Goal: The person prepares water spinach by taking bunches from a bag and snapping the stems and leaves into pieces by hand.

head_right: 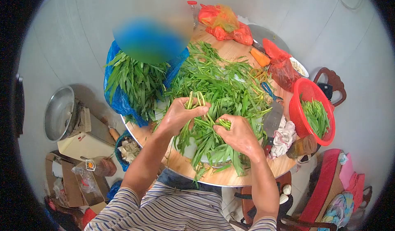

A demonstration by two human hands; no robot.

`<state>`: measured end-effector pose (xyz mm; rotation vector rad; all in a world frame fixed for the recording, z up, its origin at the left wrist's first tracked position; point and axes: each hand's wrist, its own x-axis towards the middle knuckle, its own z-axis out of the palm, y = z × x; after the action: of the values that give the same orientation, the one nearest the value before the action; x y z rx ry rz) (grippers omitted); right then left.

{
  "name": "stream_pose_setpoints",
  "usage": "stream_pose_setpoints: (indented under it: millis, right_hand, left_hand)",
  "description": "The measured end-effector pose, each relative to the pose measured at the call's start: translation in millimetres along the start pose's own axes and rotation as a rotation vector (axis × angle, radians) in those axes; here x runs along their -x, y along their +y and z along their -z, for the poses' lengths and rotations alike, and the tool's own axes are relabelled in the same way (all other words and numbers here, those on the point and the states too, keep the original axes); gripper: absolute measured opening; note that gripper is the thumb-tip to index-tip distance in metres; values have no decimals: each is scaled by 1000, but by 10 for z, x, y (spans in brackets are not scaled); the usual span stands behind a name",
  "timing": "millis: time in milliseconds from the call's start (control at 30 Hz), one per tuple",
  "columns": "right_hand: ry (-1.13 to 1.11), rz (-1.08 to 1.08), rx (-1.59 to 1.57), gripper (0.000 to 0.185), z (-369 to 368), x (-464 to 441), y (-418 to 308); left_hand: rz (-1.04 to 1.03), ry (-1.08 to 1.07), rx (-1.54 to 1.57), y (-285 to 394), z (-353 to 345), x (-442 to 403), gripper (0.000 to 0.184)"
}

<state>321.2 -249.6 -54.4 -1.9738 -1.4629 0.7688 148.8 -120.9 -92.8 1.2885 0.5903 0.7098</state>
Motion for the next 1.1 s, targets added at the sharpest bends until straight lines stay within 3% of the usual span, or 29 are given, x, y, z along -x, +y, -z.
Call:
stream_pose_setpoints:
  millis: [233, 300, 333, 500, 567, 700, 833, 1100]
  right_hand:
    - [35, 62, -128, 31, 47, 11, 132]
    - [320, 7, 28, 31, 96, 75, 114]
    - [341, 43, -41, 26, 108, 108, 137]
    - [317, 55, -28, 16, 202, 415, -174]
    - [178, 220, -87, 18, 179, 425, -114]
    - [-38, 86, -73, 23, 148, 405, -180]
    - [-123, 114, -143, 25, 14, 339, -38]
    - [-57, 179, -231, 23, -13, 390, -78]
  left_hand:
    - [105, -40, 44, 2, 249, 29, 22]
    - [160, -5, -10, 31, 328, 78, 22]
    - [168, 15, -36, 86, 322, 126, 22]
    - [145, 20, 52, -39, 385, 161, 21]
    - [139, 9, 67, -38, 374, 188, 21]
    - [103, -13, 72, 6, 355, 248, 25]
    - [52, -19, 74, -3, 384, 297, 26]
    - [49, -28, 87, 32, 403, 360, 26]
